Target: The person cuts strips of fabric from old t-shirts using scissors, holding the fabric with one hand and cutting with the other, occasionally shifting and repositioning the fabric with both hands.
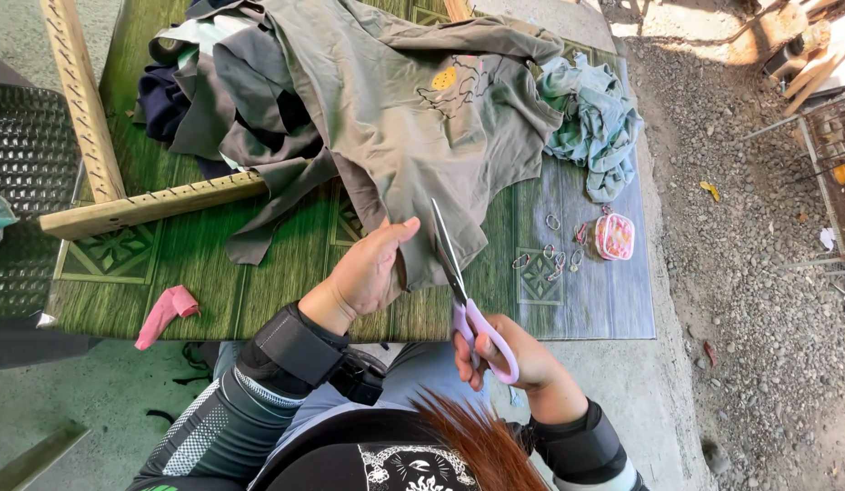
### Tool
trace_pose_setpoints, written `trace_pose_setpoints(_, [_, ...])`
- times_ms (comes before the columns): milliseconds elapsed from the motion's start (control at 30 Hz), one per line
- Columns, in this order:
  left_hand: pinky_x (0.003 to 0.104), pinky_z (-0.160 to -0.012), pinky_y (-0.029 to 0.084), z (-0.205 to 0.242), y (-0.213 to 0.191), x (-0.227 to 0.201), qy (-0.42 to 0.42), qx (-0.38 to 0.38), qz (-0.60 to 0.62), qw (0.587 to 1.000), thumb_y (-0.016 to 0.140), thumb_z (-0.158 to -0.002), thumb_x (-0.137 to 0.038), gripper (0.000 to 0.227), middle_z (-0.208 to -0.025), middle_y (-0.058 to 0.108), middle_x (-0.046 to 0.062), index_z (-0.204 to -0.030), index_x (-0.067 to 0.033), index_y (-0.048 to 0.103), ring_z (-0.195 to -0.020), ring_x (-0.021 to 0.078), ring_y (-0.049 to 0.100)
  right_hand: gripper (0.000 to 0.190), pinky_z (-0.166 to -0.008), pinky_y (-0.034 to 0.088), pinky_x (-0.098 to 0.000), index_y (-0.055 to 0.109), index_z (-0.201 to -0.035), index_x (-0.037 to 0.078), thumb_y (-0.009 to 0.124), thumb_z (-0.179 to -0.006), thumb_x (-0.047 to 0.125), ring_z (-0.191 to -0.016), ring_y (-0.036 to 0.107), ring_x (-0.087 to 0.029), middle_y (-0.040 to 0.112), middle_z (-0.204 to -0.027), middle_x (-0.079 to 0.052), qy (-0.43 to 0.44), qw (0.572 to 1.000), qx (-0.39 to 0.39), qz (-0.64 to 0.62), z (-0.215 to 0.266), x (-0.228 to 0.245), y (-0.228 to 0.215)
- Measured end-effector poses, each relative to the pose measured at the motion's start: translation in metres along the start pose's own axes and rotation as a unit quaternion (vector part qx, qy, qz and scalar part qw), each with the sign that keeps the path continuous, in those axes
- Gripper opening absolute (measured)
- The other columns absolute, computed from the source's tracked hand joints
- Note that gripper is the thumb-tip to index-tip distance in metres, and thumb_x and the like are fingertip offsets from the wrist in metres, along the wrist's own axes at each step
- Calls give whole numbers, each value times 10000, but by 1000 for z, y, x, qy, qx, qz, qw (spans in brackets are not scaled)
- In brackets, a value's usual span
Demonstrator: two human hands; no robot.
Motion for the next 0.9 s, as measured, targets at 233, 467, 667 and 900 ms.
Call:
trace_pose_setpoints(233, [410,-1098,450,5,4,23,-53,-12,-8,998,534,-1000,-231,643,-1493,476,130,-1527,6,253,-1331,216,525,815,-576,563,-301,602,-992,-7,701,-760,768,-620,669,-176,694,-798,-117,-38,999,-8,0,-8,10,3])
trace_pose_setpoints(467, [390,-1129,418,9,8,18,-10,9,-36,999,496,-1051,-208,587,-1477,508,111,-1568,-22,289,-1331,205,523,796,-639,565,-304,578,-1021,12,689,-788,765,-698,669,-183,682,-853,-123,-62,997,15,-38,-14,18,12])
trace_pose_setpoints(667, [434,-1124,400,10,10,21,-18,26,-10,999,489,-1051,-204,581,-1447,515,120,-1566,-21,293,-1314,233,516,773,-654,578,-319,569,-1026,21,680,-798,751,-749,684,-189,675,-867,-115,-45,996,27,-68,-11,12,14])
trace_pose_setpoints(900, [396,-1162,368,8,3,26,-4,14,-55,998,485,-1061,-191,558,-1481,527,115,-1564,-4,330,-1361,211,501,752,-616,576,-308,579,-1016,18,655,-823,741,-673,672,-179,683,-821,-115,-52,998,-3,-37,-17,17,10])
Point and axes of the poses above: each hand's wrist, its own z-axis away from the middle knuckle, its own y-axis out of the palm, x = y × z, the point moved 9 cm from there along -z, towards the middle knuckle
